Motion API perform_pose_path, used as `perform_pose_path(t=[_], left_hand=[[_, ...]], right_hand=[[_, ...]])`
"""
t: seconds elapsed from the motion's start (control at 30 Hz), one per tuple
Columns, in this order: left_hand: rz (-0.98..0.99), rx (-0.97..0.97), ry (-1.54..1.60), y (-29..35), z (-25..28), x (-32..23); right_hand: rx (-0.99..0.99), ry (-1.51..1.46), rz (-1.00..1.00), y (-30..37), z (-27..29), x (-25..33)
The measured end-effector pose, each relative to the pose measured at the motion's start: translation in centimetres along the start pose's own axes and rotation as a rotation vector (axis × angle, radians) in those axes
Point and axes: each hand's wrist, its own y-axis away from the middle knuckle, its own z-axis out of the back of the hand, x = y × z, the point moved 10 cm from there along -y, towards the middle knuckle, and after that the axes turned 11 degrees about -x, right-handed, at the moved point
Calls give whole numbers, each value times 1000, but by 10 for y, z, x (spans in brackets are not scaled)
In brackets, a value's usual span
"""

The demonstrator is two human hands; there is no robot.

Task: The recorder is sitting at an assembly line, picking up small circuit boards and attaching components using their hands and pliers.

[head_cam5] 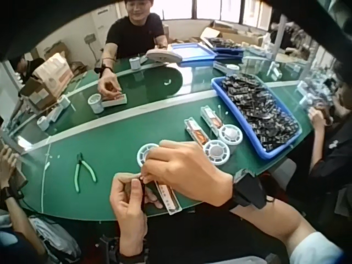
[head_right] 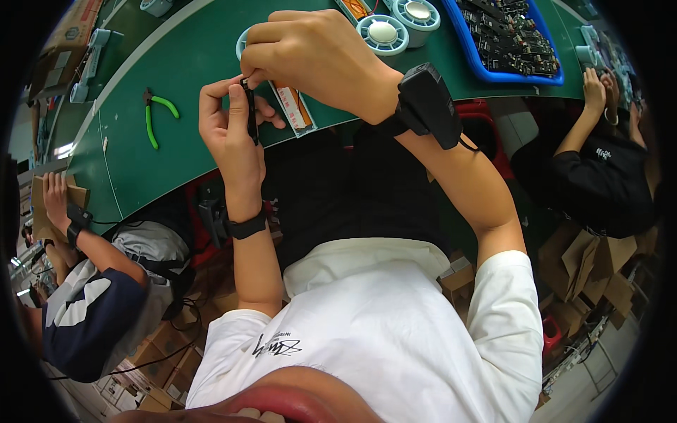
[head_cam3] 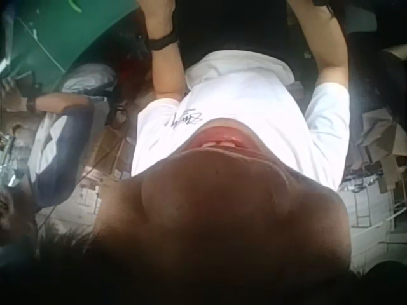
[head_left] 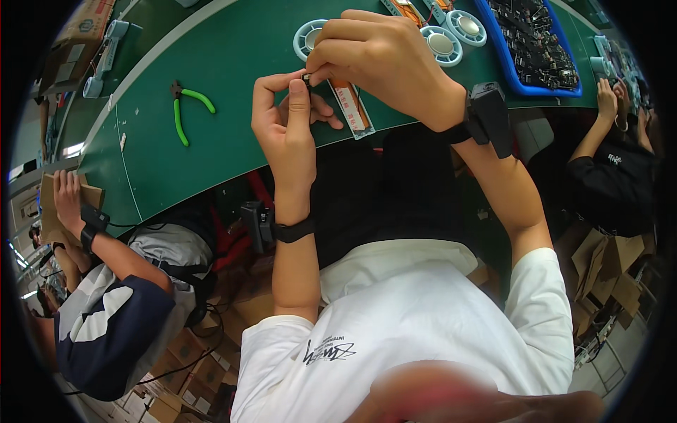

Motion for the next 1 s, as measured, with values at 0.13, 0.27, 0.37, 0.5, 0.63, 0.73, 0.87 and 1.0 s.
perform_pose_path(t=[0.13,0.27,0.37,0.5,0.63,0.73,0.87,1.0], left_hand=[[-21,2,25,-3,7,0],[-34,56,52,-12,11,1],[-27,94,55,-15,16,2],[-42,94,16,-18,23,4],[-88,-9,-40,-26,28,6],[-69,-9,-57,-34,27,12],[-46,-2,-47,-34,32,14],[-24,8,-56,-28,32,10]], right_hand=[[-39,93,108,-5,-3,12],[82,-153,-197,-10,-15,-6],[136,-144,-183,-9,-25,-7],[95,69,51,-7,-34,14],[45,-36,-602,9,-17,-11],[100,-198,-1006,36,-25,-30],[-16,-312,-1279,60,-26,-39],[-8,-237,-1187,83,-30,-44]])
